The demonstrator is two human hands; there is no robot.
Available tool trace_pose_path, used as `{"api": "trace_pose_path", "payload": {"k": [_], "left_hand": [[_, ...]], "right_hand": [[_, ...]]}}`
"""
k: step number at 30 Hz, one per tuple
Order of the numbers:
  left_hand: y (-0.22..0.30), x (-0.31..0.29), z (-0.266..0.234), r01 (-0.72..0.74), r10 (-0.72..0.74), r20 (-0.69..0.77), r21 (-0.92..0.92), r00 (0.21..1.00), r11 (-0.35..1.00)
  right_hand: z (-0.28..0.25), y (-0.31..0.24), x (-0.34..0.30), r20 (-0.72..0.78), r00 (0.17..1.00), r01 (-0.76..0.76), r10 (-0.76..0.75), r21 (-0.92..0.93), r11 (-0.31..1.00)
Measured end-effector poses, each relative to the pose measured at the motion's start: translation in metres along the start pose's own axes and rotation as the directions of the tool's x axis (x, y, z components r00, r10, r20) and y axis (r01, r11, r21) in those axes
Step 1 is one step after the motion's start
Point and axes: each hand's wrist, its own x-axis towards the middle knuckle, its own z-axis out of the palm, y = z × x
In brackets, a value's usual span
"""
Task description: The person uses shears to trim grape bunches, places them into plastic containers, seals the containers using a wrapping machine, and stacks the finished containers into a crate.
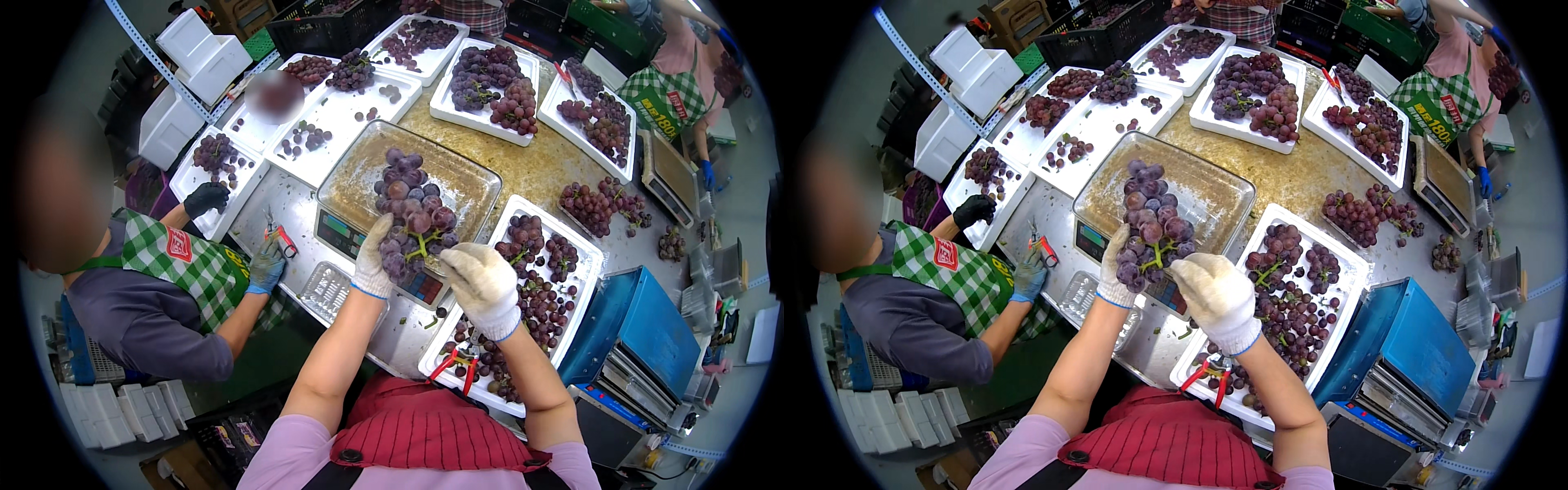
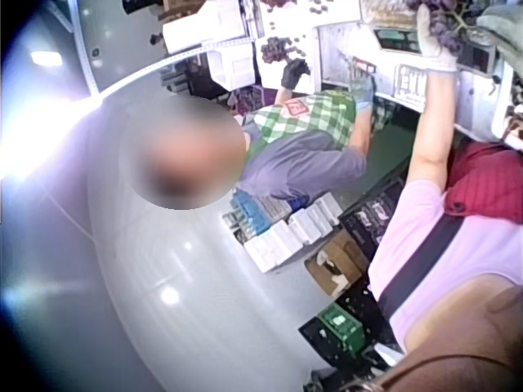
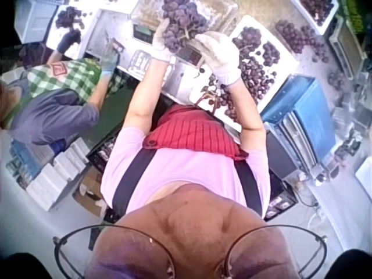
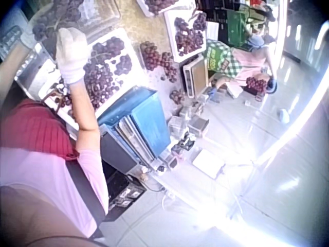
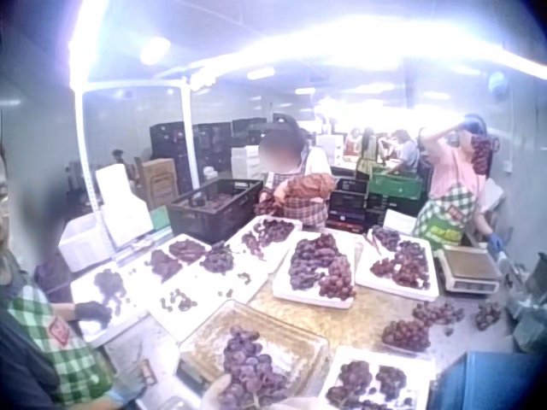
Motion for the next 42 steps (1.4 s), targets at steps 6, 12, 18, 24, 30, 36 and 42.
{"api": "trace_pose_path", "payload": {"k": [6,12,18,24,30,36,42], "left_hand": [[0.005,-0.006,0.028,0.114,-0.114,0.011,-0.062,0.993,0.991],[0.0,-0.005,0.025,0.117,-0.117,0.007,-0.101,0.993,0.988],[0.0,-0.009,0.02,0.121,-0.121,0.006,-0.128,0.993,0.984],[-0.003,-0.007,0.031,0.191,-0.185,0.048,-0.214,0.982,0.958],[0.001,-0.006,0.06,0.225,-0.22,0.052,-0.326,0.974,0.918],[0.003,0.0,0.098,0.337,-0.291,0.169,-0.503,0.942,0.796],[-0.002,0.008,0.095,0.341,-0.295,0.186,-0.315,0.937,0.886]], "right_hand": [[-0.012,0.0,0.014,0.208,0.977,0.08,-0.043,-0.173,0.982],[-0.017,-0.009,0.03,0.384,0.901,0.307,-0.201,-0.238,0.921],[-0.018,-0.022,0.037,0.569,0.802,0.394,-0.18,-0.278,0.876],[-0.026,-0.028,0.055,0.673,0.728,0.412,-0.128,-0.281,0.867],[-0.044,-0.022,0.117,0.727,0.684,0.277,-0.067,-0.174,0.945],[-0.079,-0.01,0.191,0.69,0.623,-0.316,0.367,-0.207,0.926],[-0.112,0.013,0.218,0.609,0.553,-0.559,0.569,-0.235,0.795]]}}
